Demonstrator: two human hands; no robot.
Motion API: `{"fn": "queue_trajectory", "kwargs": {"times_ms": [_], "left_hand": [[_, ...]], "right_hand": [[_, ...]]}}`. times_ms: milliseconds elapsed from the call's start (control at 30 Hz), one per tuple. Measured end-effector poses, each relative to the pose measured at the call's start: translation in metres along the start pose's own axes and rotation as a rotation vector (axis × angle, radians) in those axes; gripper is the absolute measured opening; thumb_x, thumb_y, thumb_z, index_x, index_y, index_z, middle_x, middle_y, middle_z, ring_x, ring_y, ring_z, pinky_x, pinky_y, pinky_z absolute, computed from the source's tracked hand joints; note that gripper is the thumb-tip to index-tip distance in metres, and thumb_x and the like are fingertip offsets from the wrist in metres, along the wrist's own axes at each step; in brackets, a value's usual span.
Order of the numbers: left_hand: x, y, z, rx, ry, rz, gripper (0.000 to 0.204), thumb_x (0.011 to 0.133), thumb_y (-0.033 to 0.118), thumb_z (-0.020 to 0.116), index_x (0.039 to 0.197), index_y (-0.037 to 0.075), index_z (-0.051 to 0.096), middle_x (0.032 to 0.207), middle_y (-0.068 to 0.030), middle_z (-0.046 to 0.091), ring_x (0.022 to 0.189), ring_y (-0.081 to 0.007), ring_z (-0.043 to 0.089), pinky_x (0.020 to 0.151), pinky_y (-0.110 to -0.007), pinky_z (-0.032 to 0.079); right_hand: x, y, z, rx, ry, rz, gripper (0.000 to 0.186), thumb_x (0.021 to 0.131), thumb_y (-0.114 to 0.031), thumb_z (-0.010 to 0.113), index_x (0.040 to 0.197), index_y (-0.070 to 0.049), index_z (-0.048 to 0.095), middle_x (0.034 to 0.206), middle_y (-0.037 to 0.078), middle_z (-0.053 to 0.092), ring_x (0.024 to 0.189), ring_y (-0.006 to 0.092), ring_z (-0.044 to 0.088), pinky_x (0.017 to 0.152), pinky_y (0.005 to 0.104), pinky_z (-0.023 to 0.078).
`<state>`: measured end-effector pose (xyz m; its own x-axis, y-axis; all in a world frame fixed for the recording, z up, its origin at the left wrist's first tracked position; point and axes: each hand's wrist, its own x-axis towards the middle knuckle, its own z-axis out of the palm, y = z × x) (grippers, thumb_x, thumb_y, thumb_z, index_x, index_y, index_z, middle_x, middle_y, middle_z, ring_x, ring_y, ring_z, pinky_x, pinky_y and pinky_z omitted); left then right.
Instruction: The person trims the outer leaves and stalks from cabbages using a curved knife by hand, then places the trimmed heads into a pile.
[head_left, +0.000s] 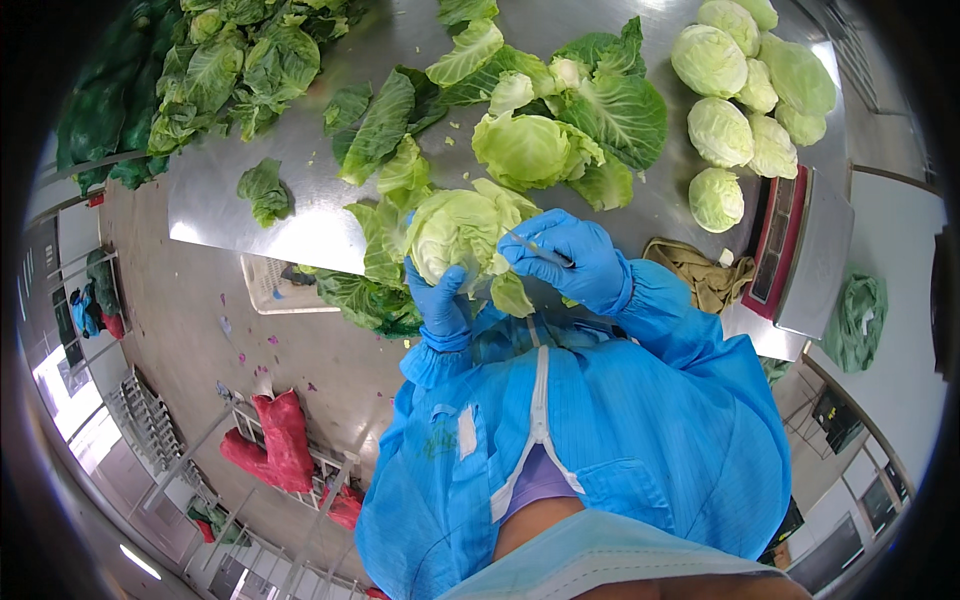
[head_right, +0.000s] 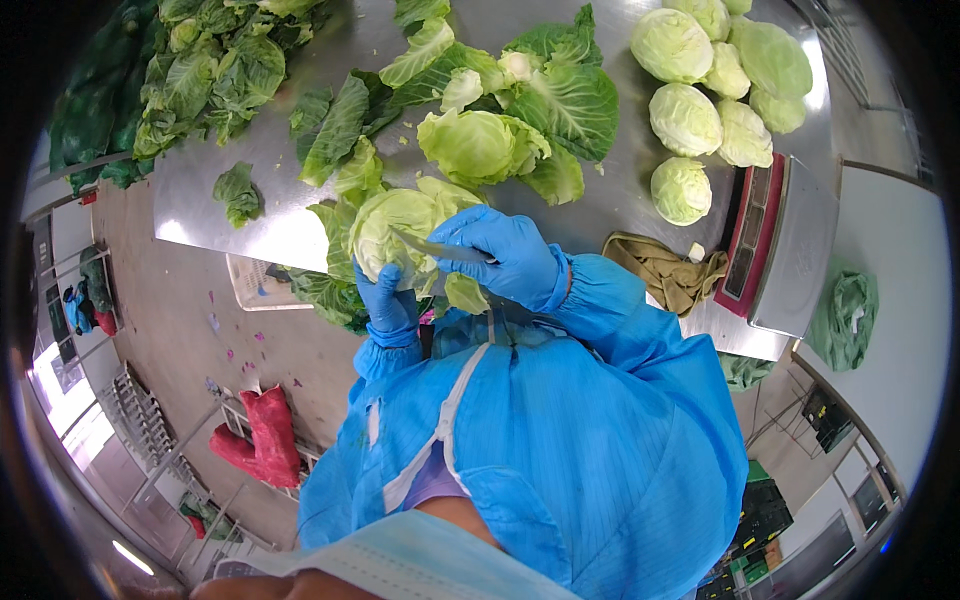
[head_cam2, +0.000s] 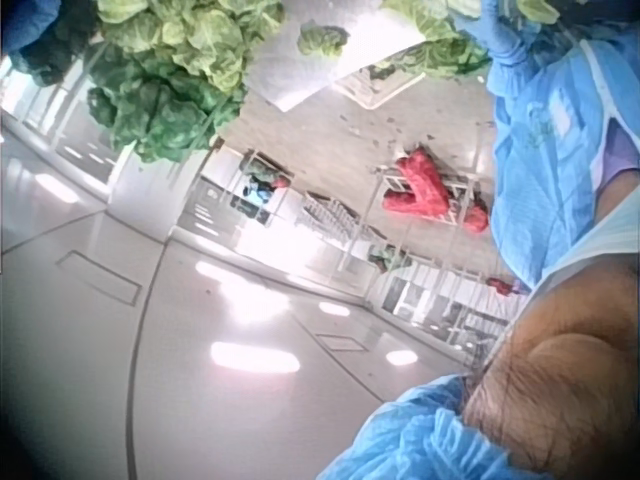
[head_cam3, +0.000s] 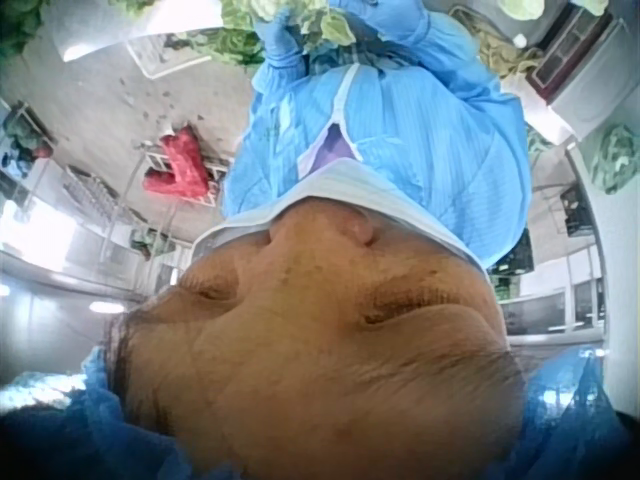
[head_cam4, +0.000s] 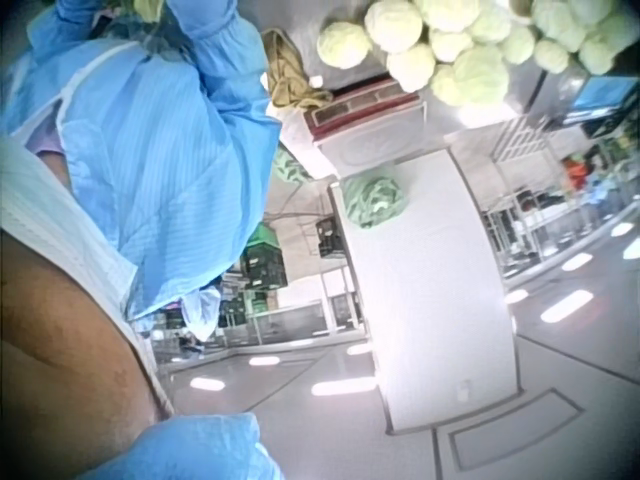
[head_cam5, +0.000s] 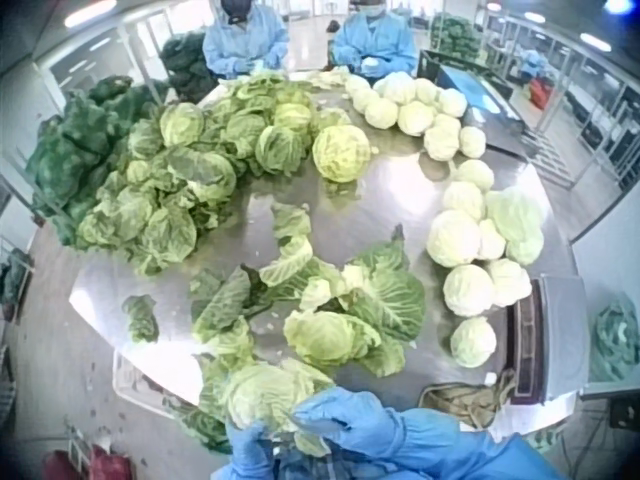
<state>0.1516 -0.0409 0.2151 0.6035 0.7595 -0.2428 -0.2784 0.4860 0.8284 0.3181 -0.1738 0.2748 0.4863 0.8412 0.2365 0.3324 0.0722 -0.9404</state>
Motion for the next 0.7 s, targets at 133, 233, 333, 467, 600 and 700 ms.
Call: {"fn": "queue_trajectory", "kwargs": {"times_ms": [133, 233, 333, 467, 600, 700], "left_hand": [[0.002, 0.001, 0.01, -0.031, 0.002, -0.033, 0.075, 0.076, 0.009, 0.074, 0.141, 0.002, 0.036, 0.132, -0.0136, 0.051, 0.118, -0.0283, 0.054, 0.103, -0.04, 0.044], [0.008, -0.006, 0.005, 0.067, 0.043, -0.046, 0.086, 0.068, 0.012, 0.081, 0.142, 0.003, 0.037, 0.133, -0.0137, 0.052, 0.12, -0.0286, 0.054, 0.102, -0.039, 0.045], [0.006, 0.0, 0.005, 0.014, -0.049, -0.091, 0.076, 0.078, 0.02, 0.076, 0.14, 0.0, 0.038, 0.132, -0.0149, 0.052, 0.117, -0.0289, 0.056, 0.101, -0.041, 0.046], [0.003, 0.005, 0.018, -0.157, -0.047, -0.259, 0.067, 0.082, 0.015, 0.069, 0.14, 0.001, 0.038, 0.132, -0.0152, 0.054, 0.119, -0.0301, 0.056, 0.1, -0.041, 0.047], [0.006, 0.006, 0.024, -0.226, -0.048, -0.303, 0.061, 0.085, 0.011, 0.064, 0.14, 0.001, 0.039, 0.133, -0.0157, 0.053, 0.121, -0.0317, 0.055, 0.101, -0.044, 0.047], [0.007, 0.007, 0.025, -0.261, 0.0, -0.306, 0.06, 0.087, 0.012, 0.063, 0.141, 0.002, 0.038, 0.134, -0.0157, 0.052, 0.122, -0.0323, 0.054, 0.102, -0.046, 0.046]], "right_hand": [[0.011, -0.006, 0.0, -0.06, -0.082, 0.089, 0.035, 0.077, -0.013, 0.074, 0.112, -0.016, 0.07, 0.099, 0.007, 0.067, 0.085, 0.0254, 0.066, 0.07, 0.0331, 0.053], [0.009, 0.006, -0.012, -0.137, -0.253, -0.044, 0.044, 0.077, -0.011, 0.069, 0.119, -0.021, 0.068, 0.095, 0.004, 0.066, 0.079, 0.024, 0.065, 0.064, 0.0333, 0.051], [0.006, -0.008, -0.021, -0.265, -0.358, -0.101, 0.046, 0.076, -0.009, 0.065, 0.121, -0.02, 0.067, 0.092, 0.003, 0.065, 0.075, 0.0237, 0.064, 0.06, 0.0326, 0.05], [0.008, -0.01, -0.024, -0.126, -0.317, -0.109, 0.049, 0.075, -0.008, 0.064, 0.123, -0.021, 0.065, 0.091, 0.003, 0.065, 0.074, 0.024, 0.064, 0.059, 0.0335, 0.05], [0.006, -0.026, -0.025, -0.333, -0.406, -0.171, 0.051, 0.074, -0.01, 0.065, 0.124, -0.021, 0.064, 0.091, 0.002, 0.065, 0.075, 0.0242, 0.064, 0.059, 0.0349, 0.05], [0.009, -0.037, -0.028, -0.394, -0.527, -0.137, 0.048, 0.074, -0.01, 0.066, 0.121, -0.021, 0.066, 0.093, 0.002, 0.066, 0.077, 0.024, 0.065, 0.062, 0.0348, 0.052]]}}
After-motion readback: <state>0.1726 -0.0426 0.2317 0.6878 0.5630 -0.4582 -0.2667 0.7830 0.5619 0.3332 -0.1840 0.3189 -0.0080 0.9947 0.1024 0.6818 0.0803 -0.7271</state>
